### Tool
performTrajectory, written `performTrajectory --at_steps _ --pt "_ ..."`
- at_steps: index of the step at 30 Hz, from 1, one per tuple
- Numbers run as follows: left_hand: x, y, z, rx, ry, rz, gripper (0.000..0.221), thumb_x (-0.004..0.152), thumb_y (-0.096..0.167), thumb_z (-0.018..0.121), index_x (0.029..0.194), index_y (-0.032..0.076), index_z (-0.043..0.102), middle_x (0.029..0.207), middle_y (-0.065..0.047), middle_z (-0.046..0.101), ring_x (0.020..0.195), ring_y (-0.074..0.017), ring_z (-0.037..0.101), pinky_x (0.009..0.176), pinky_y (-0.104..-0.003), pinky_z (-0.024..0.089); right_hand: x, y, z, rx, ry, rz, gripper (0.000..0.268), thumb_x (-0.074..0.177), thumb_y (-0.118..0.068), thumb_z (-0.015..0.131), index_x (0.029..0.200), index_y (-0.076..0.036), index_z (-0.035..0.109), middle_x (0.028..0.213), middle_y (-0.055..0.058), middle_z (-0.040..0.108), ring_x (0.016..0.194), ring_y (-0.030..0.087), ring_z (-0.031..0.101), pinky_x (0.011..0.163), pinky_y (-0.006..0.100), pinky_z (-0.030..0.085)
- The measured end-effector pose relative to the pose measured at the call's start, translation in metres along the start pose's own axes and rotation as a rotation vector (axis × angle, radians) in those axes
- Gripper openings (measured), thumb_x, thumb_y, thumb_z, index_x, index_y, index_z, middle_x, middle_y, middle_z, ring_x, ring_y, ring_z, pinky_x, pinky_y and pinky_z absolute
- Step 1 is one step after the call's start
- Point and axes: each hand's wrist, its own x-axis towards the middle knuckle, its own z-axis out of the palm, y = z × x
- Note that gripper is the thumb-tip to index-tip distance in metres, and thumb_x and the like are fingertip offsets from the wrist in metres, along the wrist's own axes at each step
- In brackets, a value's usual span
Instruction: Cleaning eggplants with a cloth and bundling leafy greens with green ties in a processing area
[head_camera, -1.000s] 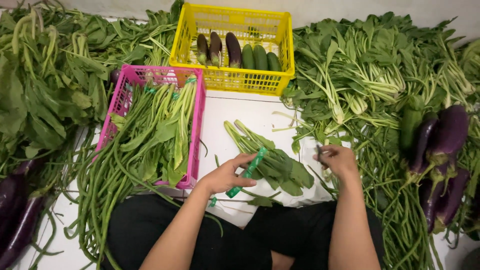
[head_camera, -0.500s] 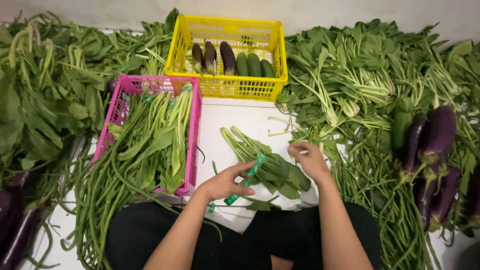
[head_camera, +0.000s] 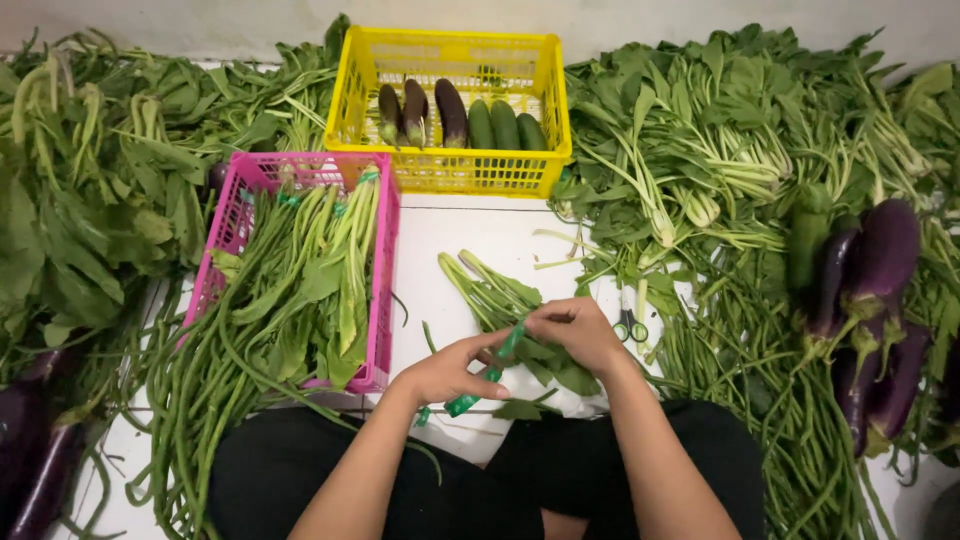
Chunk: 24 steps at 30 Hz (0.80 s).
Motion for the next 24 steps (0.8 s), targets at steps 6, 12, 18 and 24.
performTrajectory --at_steps 6,12,18,24 --pt "0.006 -0.020 -0.002 0.333 0.059 -0.085 0.101 0.067 0.043 0.092 0.153 0.013 0.048 0.123 -0.013 0.067 0.113 -0.0341 0.061 0.100 -0.047 0.049 0.015 0.012 -0.027 0.478 0.395 -0.066 0.011 0.099 -0.013 0.066 0.103 -0.007 0.073 0.073 0.009 0.067 0.062 0.013 0.060 0.060 0.023 0.048" --pt "0.018 -0.041 -0.004 0.404 0.158 -0.169 0.078 0.082 0.055 0.079 0.146 0.020 0.054 0.132 -0.004 0.066 0.133 -0.0285 0.054 0.113 -0.050 0.041 0.020 0.033 -0.053 0.448 0.447 0.003 0.046 0.099 -0.012 0.060 0.143 -0.005 0.049 0.089 0.015 0.073 0.068 0.016 0.068 0.058 0.022 0.047" --pt "0.019 -0.031 -0.017 -0.104 0.496 -0.050 0.033 0.093 0.018 0.072 0.126 0.016 0.072 0.102 -0.009 0.073 0.089 -0.0189 0.072 0.076 -0.030 0.057 0.035 0.032 -0.035 0.177 0.381 0.040 0.086 0.094 -0.004 0.061 0.160 0.006 0.006 0.099 0.023 0.075 0.081 0.026 0.074 0.073 0.031 0.056" --pt "0.016 -0.020 -0.024 -0.257 0.656 -0.003 0.025 0.096 0.019 0.069 0.120 0.011 0.073 0.090 -0.011 0.070 0.081 -0.0192 0.070 0.068 -0.026 0.053 0.064 0.007 0.011 -0.133 0.289 -0.004 0.078 0.102 0.004 0.041 0.164 -0.006 -0.004 0.111 0.020 0.072 0.097 0.029 0.073 0.084 0.036 0.058"
